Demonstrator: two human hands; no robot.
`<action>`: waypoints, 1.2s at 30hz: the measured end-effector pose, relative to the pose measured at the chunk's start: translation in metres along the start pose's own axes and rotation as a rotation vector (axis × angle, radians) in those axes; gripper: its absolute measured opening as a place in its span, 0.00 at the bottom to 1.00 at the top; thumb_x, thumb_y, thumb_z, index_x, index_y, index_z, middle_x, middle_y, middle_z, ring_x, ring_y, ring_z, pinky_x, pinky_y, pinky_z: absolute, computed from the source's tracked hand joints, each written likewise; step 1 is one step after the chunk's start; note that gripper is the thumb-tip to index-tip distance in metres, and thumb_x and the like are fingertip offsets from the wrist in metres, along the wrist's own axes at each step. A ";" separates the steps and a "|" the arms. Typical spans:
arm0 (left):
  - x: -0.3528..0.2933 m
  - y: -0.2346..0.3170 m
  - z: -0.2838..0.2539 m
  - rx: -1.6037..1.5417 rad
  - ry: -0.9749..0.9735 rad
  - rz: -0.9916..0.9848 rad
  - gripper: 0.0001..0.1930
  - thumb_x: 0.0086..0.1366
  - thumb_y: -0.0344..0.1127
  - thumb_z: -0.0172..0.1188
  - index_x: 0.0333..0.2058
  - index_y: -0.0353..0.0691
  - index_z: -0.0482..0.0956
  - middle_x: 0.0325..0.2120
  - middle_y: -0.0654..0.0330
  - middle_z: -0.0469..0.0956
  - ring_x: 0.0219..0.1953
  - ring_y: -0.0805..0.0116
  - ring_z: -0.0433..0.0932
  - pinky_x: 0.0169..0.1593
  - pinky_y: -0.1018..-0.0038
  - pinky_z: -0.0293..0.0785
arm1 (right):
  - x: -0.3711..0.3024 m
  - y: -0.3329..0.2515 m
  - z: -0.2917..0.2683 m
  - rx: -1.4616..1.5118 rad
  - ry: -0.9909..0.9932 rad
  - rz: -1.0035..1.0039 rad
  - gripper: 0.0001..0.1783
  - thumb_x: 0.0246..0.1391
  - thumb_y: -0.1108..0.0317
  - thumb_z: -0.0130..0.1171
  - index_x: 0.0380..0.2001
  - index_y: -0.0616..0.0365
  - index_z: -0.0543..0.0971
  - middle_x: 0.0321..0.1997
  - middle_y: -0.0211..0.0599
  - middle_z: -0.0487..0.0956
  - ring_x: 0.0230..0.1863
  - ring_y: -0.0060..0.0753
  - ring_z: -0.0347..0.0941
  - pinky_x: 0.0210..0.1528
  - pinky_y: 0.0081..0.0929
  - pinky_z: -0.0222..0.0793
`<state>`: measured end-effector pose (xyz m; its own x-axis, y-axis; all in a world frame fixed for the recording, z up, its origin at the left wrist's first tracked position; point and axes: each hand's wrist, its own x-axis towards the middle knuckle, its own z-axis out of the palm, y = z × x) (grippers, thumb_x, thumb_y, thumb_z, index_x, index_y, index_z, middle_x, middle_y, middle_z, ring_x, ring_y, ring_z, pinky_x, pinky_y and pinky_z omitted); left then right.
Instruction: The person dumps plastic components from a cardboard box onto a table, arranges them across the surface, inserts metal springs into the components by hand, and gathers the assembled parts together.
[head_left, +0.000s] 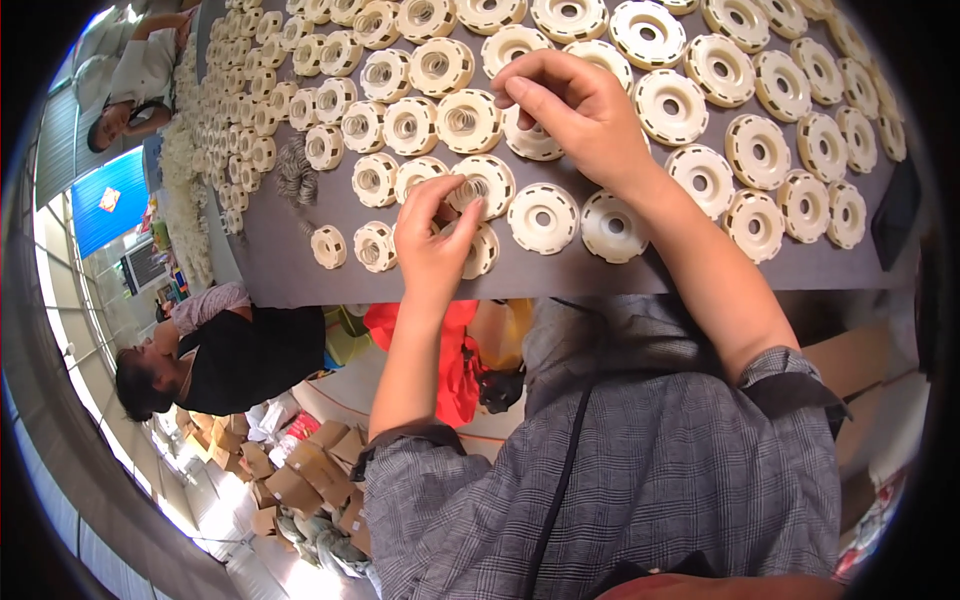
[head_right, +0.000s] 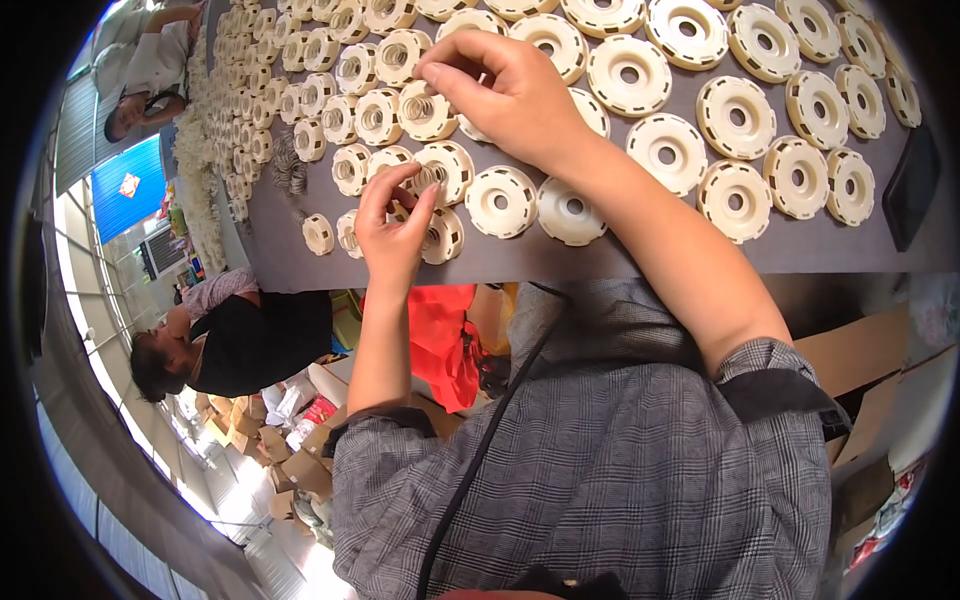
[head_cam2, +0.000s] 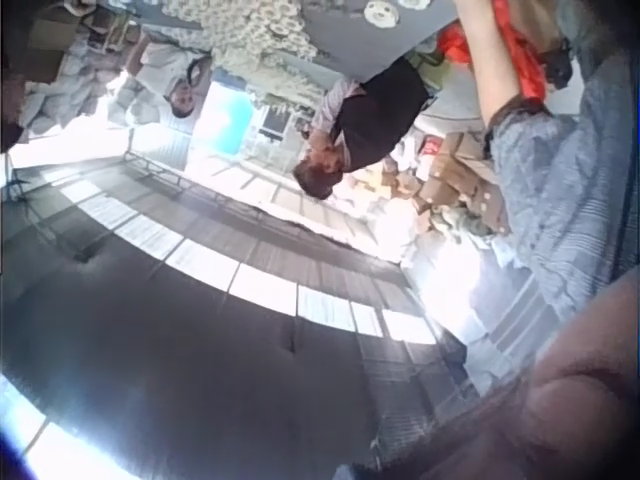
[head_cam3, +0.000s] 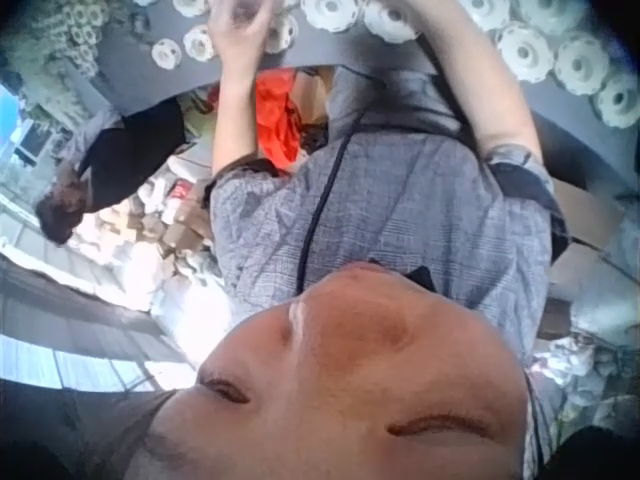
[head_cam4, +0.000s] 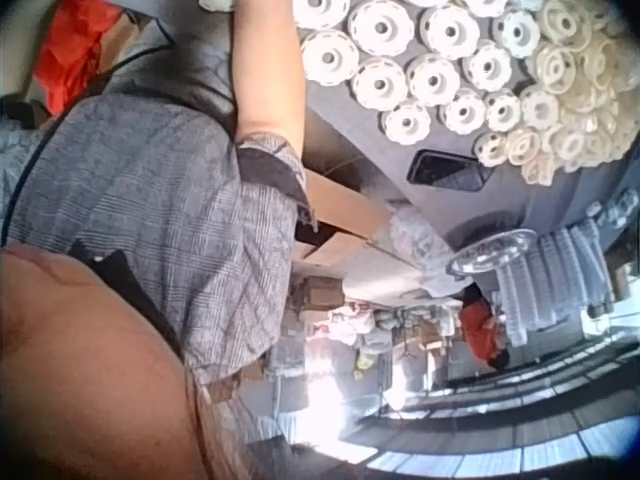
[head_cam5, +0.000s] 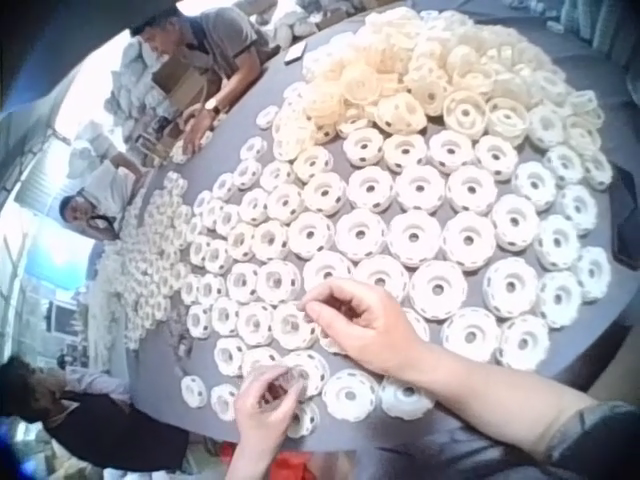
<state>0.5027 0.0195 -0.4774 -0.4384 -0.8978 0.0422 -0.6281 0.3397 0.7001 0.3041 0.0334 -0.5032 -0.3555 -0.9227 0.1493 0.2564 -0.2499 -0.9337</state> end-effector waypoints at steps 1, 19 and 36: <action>0.001 -0.004 0.001 0.048 0.005 0.060 0.14 0.47 0.24 0.64 0.36 0.37 0.76 0.33 0.62 0.74 0.25 0.78 0.69 0.28 0.82 0.66 | -0.001 -0.004 0.002 0.067 -0.003 -0.023 0.10 0.54 0.66 0.53 0.31 0.61 0.77 0.24 0.27 0.76 0.22 0.13 0.66 0.25 0.13 0.62; -0.039 -0.005 -0.017 -0.073 0.187 0.242 0.09 0.59 0.22 0.51 0.40 0.30 0.73 0.38 0.57 0.71 0.38 0.72 0.69 0.41 0.79 0.65 | -0.294 -0.048 -0.180 -0.706 0.456 0.288 0.11 0.51 0.64 0.54 0.28 0.62 0.72 0.27 0.36 0.69 0.25 0.23 0.63 0.29 0.18 0.61; -0.081 0.053 0.013 -0.160 -0.216 0.465 0.19 0.42 0.24 0.67 0.37 0.37 0.75 0.34 0.56 0.73 0.36 0.66 0.73 0.35 0.77 0.71 | -0.218 -0.059 -0.077 0.151 0.016 0.300 0.08 0.49 0.80 0.54 0.35 0.62 0.69 0.39 0.32 0.69 0.40 0.21 0.71 0.42 0.17 0.69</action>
<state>0.4968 0.1137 -0.4525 -0.7800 -0.5787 0.2382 -0.2374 0.6258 0.7430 0.2974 0.2721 -0.5057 -0.2575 -0.9573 -0.1312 0.4818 -0.0095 -0.8762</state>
